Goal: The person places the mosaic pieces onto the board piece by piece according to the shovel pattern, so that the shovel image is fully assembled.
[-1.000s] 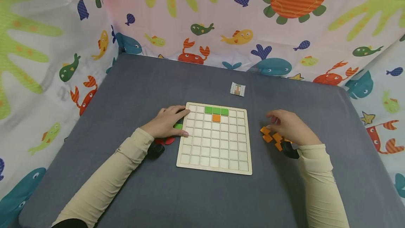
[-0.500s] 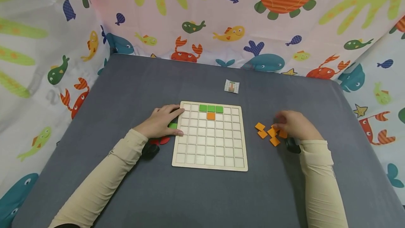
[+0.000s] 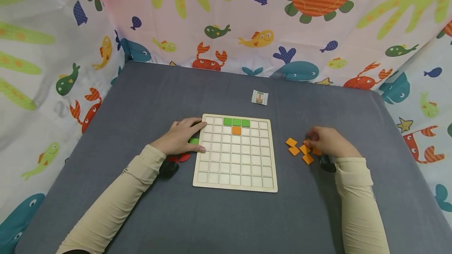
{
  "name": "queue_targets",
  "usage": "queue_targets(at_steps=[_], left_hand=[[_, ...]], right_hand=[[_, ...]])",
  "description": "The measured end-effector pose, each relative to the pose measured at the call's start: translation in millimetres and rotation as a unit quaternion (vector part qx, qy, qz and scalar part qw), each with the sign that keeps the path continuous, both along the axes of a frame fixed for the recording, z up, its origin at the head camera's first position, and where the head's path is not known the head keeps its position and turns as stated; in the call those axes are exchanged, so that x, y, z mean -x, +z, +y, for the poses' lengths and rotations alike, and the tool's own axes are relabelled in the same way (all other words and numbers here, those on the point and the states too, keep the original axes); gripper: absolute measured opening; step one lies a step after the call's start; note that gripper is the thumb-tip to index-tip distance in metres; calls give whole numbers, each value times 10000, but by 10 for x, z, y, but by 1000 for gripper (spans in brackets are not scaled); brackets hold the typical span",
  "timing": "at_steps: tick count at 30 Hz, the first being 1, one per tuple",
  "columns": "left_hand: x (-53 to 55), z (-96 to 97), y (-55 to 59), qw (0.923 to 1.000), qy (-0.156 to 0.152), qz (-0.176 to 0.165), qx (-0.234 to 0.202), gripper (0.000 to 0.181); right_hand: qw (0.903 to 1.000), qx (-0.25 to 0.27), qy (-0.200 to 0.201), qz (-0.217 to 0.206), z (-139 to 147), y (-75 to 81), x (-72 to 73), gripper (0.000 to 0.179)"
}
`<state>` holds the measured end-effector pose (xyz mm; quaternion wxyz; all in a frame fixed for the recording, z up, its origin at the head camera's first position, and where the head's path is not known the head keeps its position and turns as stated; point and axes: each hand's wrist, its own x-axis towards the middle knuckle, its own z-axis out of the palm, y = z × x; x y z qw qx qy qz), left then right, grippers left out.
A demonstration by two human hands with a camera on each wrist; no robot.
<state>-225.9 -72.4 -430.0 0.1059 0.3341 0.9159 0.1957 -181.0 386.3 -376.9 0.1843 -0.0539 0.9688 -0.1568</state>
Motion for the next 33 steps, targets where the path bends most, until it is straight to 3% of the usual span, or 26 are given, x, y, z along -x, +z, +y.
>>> queue_targets(at_steps=[11,27,33], left_hand=[[4,3,-17,10000,-7,8,27,86],[12,5,-15,9999,82,0,108,88],[14,12,-20,9999,29,20,101,87]], right_hand=[[9997,71,248,40,21,3,2,29],[9996,87,268,49,16,-14,66,28],[9988,84,396,277,12,-44,61,27]])
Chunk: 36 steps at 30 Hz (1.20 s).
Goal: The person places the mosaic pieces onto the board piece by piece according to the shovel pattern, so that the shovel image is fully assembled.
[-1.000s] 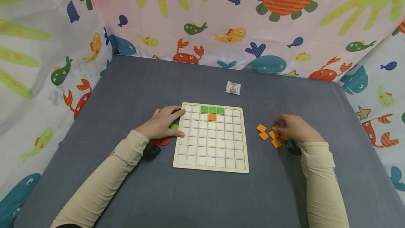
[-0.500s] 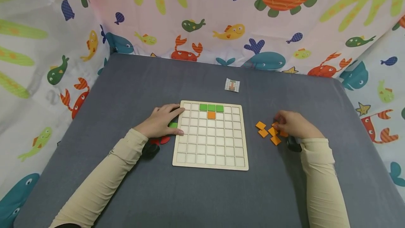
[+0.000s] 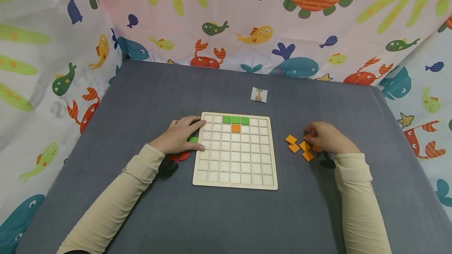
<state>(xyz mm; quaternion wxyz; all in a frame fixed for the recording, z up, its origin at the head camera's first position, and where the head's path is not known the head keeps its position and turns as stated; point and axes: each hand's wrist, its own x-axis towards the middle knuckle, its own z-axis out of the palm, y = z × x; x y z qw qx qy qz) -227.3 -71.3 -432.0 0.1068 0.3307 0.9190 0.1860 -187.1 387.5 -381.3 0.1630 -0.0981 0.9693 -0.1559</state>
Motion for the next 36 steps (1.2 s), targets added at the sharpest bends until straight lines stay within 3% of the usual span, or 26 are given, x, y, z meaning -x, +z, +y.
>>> queue_targets(at_steps=[12,23,30,36], left_hand=[[-14,-8,16,10000,-4,-24,-94,86],[-26,-7,52,9999,-1,-38,-118,87],[-24,-2,45,10000,8,-23,-76,86],[-25,-3,33,10000,-1,16,-44,86]], right_hand=[[10000,41,-62,-20,-26,-1,-12,25],[9952,-58,295,928,-177,61,-34,21],[9953,76,252,935,-441,119,-54,16],[9923,261,433,1127,-638,67,-79,13]])
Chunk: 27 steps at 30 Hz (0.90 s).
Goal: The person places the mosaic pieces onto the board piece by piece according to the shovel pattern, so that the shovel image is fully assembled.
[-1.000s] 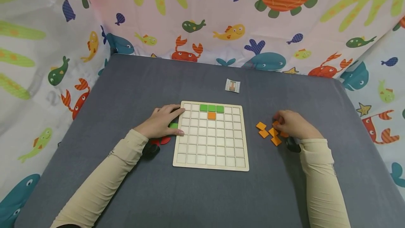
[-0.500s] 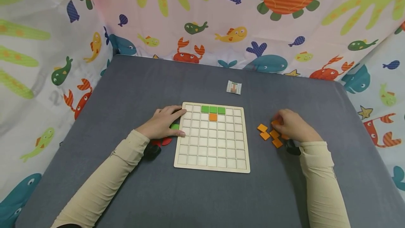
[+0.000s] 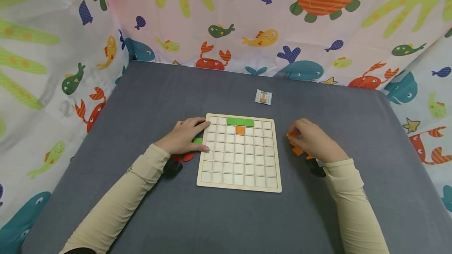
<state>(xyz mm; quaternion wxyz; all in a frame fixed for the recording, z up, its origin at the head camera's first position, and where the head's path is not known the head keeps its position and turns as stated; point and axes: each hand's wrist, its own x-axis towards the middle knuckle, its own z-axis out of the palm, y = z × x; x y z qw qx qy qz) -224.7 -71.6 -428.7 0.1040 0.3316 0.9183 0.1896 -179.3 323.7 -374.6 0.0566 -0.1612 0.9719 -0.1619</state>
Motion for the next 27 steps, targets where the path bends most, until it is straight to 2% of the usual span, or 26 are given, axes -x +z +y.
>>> queue_targets(at_steps=[6,12,15,20,27], left_hand=[[6,26,-5,10000,-94,-2,-7,87],[17,-19,-28,9998,-69,97,-172,87],[15,-36,-25,9998,-41,145,-156,87],[11,-40,-14,9999,-53,94,-63,86],[7,-19,-35,9998,-104,118,-74,85]], right_hand=[[9984,109,464,308,-215,-45,-7,12],[9890,85,1295,713,-574,-1,147,11],[9852,152,1567,678,-765,13,206,10],[9818,179,1826,492,-984,-39,250,10],[9802,83,1930,431,-1097,-169,246,11]])
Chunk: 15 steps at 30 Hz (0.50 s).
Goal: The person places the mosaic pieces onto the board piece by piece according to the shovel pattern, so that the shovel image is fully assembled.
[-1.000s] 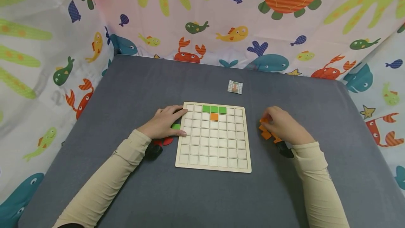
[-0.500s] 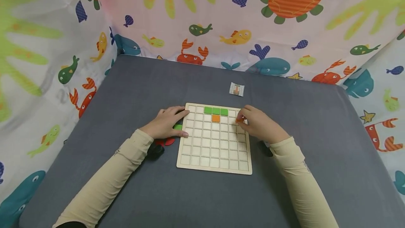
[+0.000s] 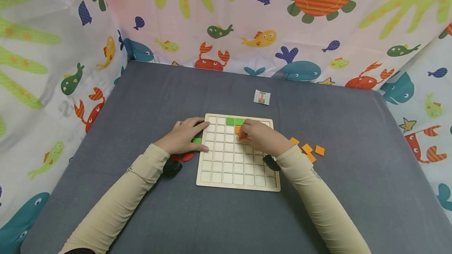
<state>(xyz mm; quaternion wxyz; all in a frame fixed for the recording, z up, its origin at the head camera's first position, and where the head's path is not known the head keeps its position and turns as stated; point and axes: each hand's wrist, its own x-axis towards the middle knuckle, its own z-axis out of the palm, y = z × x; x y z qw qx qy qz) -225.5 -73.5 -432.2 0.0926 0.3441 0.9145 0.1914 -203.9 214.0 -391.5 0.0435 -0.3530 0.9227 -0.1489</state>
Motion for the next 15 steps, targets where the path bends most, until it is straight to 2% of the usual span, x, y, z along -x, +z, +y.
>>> queue_targets(at_steps=[5,15], left_hand=[[-6,15,10,10000,19,-40,-6,85],[6,7,10,10000,28,-77,13,85]], right_hand=[[9998,-160,55,64,-34,-41,4,8],[9995,-304,15,-22,-123,-9,7,8]])
